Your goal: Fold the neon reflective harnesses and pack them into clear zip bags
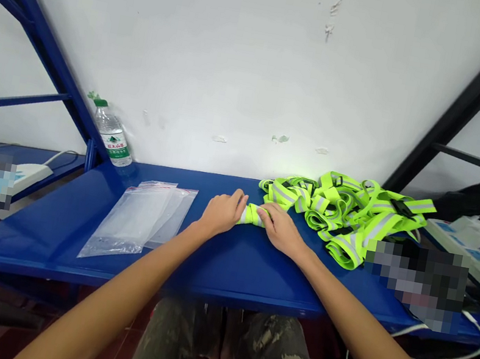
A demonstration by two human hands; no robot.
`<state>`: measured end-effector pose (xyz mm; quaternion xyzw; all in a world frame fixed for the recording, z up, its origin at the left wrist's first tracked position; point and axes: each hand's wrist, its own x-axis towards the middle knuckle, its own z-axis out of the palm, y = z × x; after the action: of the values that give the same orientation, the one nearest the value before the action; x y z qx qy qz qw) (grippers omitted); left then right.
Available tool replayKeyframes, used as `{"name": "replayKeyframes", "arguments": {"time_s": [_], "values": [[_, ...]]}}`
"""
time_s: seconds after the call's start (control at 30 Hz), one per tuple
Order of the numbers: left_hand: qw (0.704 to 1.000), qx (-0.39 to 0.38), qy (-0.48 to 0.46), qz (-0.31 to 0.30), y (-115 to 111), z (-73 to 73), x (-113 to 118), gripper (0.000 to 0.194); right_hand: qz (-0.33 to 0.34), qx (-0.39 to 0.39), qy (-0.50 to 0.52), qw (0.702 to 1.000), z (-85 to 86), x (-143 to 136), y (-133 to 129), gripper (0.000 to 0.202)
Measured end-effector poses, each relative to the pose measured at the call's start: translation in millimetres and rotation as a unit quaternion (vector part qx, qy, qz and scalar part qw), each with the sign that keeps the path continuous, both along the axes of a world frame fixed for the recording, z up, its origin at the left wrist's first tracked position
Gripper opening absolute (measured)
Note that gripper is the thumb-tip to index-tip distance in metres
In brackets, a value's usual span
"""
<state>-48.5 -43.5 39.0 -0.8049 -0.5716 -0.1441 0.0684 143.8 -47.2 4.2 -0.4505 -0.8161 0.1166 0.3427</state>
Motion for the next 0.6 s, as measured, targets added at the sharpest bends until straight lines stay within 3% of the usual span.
{"name": "replayKeyframes", "arguments": {"time_s": [0.1, 0.3, 0.47, 0.6], "values": [[1.000, -0.008, 0.004, 0.014, 11, 4.9, 1, 0.045, -0.045, 0.006, -0.011, 0.999, 5.2, -4, 4, 0.041], [1.000, -0.021, -0.010, 0.021, 33, 5.1, 4, 0.047, -0.120, -0.083, -0.079, 0.986, 13.6, -9, 8, 0.049], [0.999, -0.025, -0.009, 0.029, 41, -6.7, 9, 0.046, -0.124, -0.085, -0.097, 0.984, 5.2, -12, 13, 0.047], [0.999, -0.023, -0.003, 0.030, 36, -10.8, 16, 0.045, -0.132, -0.082, -0.079, 0.985, -3.0, -14, 14, 0.051]]}}
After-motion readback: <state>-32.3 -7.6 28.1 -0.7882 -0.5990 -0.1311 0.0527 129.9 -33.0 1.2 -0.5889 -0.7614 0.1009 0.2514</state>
